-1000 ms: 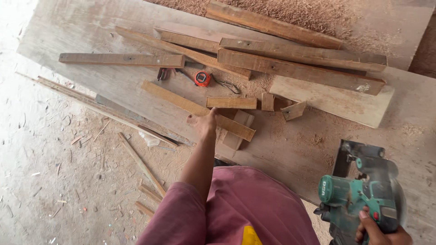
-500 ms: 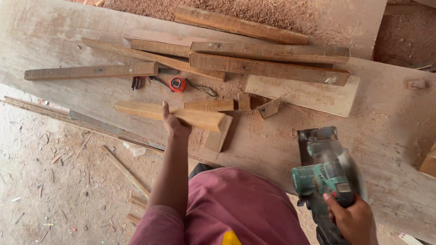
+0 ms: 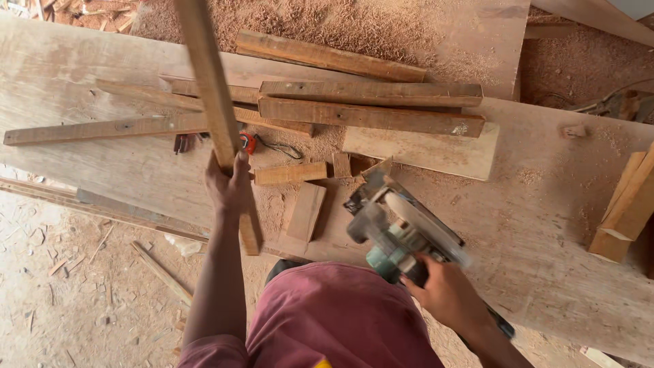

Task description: The person positions several wooden planks on a workbench and uses a cordless circular saw to cut them into shorter pieces. The person repeatedly aligns the wood, makes cuts, and sets the cut pieces aside.

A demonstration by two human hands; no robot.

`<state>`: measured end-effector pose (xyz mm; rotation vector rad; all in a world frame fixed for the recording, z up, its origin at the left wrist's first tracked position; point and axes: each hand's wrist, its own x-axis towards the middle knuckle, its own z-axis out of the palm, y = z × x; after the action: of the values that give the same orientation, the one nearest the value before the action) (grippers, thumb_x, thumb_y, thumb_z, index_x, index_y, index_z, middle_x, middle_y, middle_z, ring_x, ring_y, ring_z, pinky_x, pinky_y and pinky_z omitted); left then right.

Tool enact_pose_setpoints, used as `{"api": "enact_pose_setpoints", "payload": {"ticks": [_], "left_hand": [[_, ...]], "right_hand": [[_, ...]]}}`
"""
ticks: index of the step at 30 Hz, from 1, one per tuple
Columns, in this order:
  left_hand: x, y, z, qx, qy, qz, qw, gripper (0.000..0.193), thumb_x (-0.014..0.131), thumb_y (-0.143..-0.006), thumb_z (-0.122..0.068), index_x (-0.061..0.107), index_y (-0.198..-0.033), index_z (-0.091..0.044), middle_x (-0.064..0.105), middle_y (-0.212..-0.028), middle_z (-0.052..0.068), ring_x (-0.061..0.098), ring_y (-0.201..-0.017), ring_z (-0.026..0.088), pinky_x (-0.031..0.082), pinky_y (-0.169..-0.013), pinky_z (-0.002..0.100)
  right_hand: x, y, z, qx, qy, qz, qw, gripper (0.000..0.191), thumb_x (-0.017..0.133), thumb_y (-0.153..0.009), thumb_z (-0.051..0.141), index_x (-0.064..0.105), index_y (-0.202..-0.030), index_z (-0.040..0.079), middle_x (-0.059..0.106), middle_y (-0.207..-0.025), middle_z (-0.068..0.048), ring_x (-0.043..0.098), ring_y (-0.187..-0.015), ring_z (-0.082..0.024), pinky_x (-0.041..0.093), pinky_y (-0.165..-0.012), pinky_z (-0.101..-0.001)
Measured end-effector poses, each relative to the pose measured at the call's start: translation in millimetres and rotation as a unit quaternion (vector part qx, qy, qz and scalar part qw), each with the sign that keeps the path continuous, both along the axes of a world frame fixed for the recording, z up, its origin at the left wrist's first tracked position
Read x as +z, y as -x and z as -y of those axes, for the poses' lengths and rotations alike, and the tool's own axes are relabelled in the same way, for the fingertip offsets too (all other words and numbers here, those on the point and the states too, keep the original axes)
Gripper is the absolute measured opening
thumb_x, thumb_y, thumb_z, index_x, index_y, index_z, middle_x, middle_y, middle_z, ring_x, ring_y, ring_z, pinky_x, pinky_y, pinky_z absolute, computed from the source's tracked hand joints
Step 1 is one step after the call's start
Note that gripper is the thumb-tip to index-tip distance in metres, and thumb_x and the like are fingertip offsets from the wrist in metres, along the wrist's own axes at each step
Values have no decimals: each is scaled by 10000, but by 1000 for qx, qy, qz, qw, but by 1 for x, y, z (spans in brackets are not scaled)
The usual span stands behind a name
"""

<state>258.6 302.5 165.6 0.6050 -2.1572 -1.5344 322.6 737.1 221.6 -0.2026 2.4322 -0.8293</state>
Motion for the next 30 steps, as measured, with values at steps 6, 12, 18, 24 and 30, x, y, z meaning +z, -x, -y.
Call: {"api": "enact_pose_setpoints", "payload": {"ticks": [6,12,18,24,30], "left_hand": [[8,-25,-7,-84,208,88,971,465,718,-940,-416,660,-1159,-10,687,-692,114,664,-578,172,552,-548,365],[13,-27,-21,-174,306,1,936,554,787,-888,-383,624,-1232,20,732,-859,179,754,-730,276,611,-634,400],[9,2,-62,-281,334,44,899,603,810,-822,-370,583,-1270,-37,721,-985,153,725,-870,336,593,-738,455],[5,44,-115,-399,466,72,786,629,837,-767,-401,595,-1279,-127,636,-1173,128,627,-1090,307,479,-952,489],[8,53,-143,-426,430,-11,796,664,820,-798,-412,593,-1356,-131,653,-1266,90,613,-1156,312,449,-1004,482]], "right_hand": [[-11,6,47,108,-24,-7,994,560,781,-792,300,650,-1303,115,756,-915,-191,747,-844,-360,595,-777,-469],[-27,-4,59,199,-54,23,978,668,784,-782,297,591,-1398,122,718,-1002,-174,713,-921,-350,569,-830,-457],[-31,-9,49,182,16,29,983,595,772,-694,251,671,-1259,95,739,-1043,-158,710,-981,-352,565,-860,-453],[-11,6,27,169,111,71,977,656,828,-712,318,648,-1285,55,704,-1234,-173,674,-1123,-345,526,-957,-447],[-14,78,-7,70,-142,-454,877,964,803,-594,636,586,-1373,112,663,-1285,-180,606,-1157,-329,437,-1001,-499]]}}
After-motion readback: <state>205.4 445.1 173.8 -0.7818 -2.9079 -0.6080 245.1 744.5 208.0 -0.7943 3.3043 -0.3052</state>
